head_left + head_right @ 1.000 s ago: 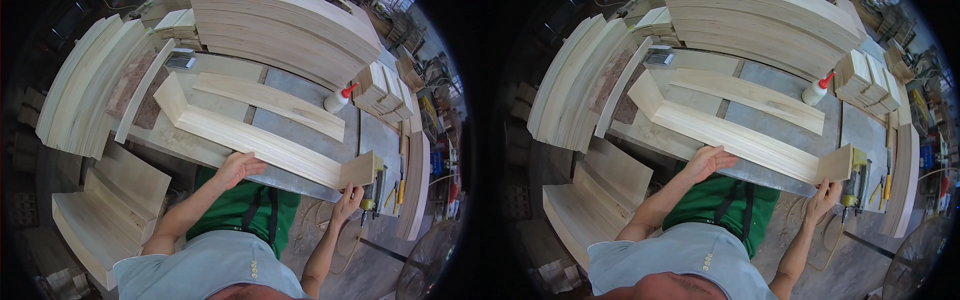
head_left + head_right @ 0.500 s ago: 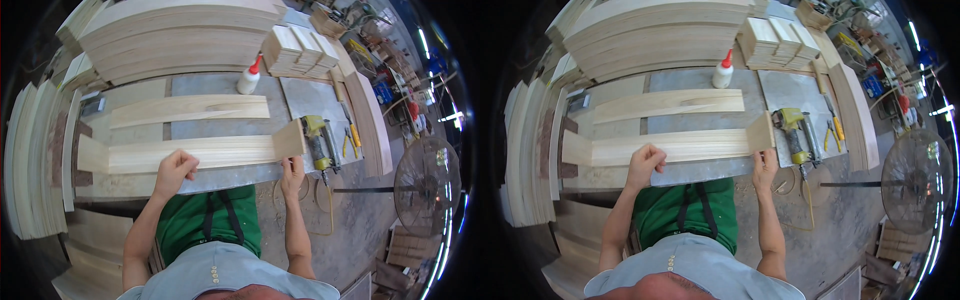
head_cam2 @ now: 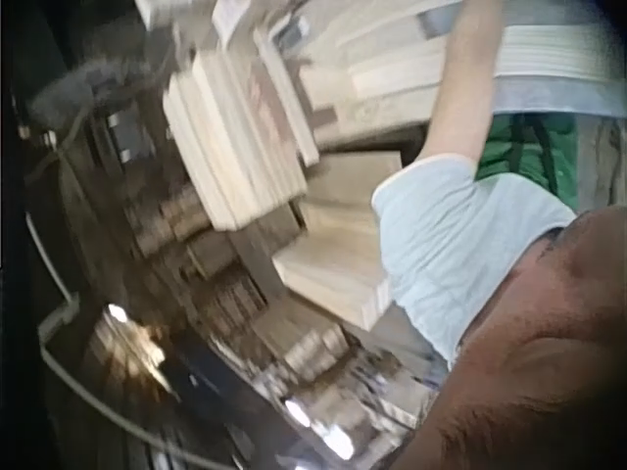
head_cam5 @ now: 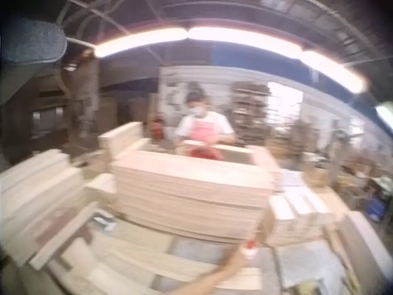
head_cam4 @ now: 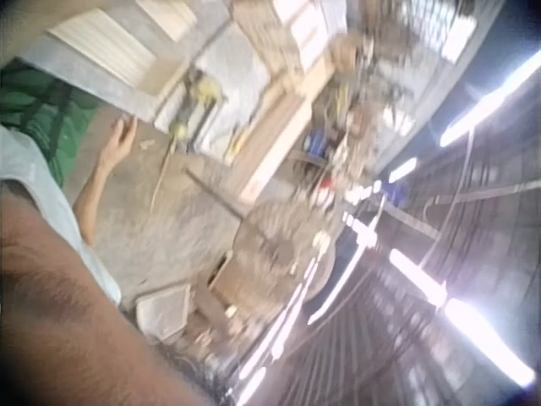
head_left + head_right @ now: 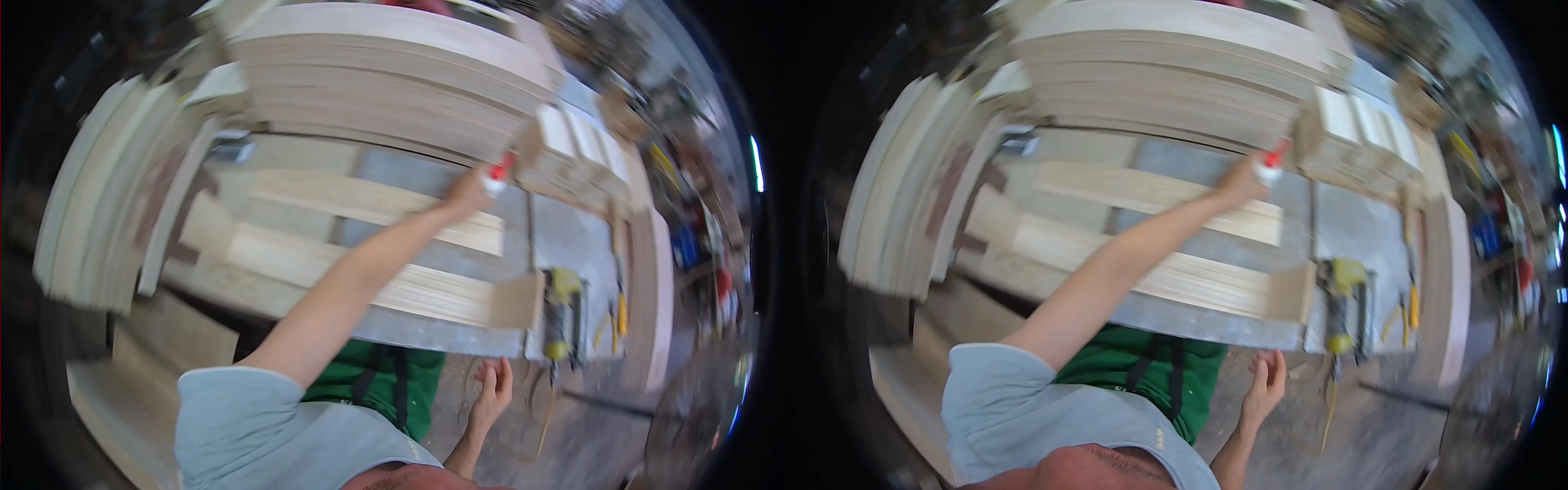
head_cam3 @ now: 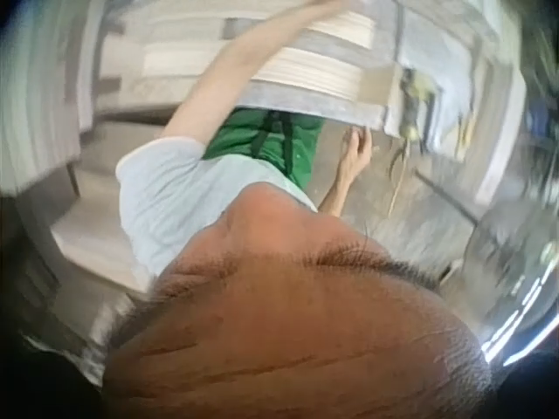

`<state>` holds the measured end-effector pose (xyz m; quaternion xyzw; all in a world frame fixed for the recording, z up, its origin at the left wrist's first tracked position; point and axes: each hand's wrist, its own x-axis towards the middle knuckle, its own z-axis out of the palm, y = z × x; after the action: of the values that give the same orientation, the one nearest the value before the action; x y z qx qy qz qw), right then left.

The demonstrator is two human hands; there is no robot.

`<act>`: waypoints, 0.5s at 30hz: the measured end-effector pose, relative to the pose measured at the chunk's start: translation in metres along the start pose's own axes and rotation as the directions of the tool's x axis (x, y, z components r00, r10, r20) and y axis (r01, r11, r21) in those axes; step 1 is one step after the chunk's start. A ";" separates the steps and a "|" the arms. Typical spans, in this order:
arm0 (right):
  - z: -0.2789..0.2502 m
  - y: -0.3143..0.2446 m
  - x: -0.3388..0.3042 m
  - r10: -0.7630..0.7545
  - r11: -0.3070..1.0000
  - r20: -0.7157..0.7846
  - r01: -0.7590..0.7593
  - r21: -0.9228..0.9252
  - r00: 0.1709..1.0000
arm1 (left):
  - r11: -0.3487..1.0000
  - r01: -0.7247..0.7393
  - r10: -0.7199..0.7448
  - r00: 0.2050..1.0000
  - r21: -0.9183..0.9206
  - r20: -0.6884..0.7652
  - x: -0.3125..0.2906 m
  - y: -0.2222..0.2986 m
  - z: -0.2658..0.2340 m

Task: Assembling wooden boxes by applying glue to the edges and securing them with a pneumatic nail gun.

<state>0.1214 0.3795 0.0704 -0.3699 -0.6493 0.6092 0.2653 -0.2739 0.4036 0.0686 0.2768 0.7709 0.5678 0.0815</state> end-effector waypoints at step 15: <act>0.122 -0.042 0.007 -0.102 0.572 0.701 -0.535 0.622 0.706 | 0.918 -0.044 0.007 0.995 -0.394 -0.095 -0.253 0.074 -0.103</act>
<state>0.0140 0.3130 0.0968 -0.0501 -0.3026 0.9497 0.0640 -0.0837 0.2015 0.1247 0.2382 0.6398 0.7248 0.0930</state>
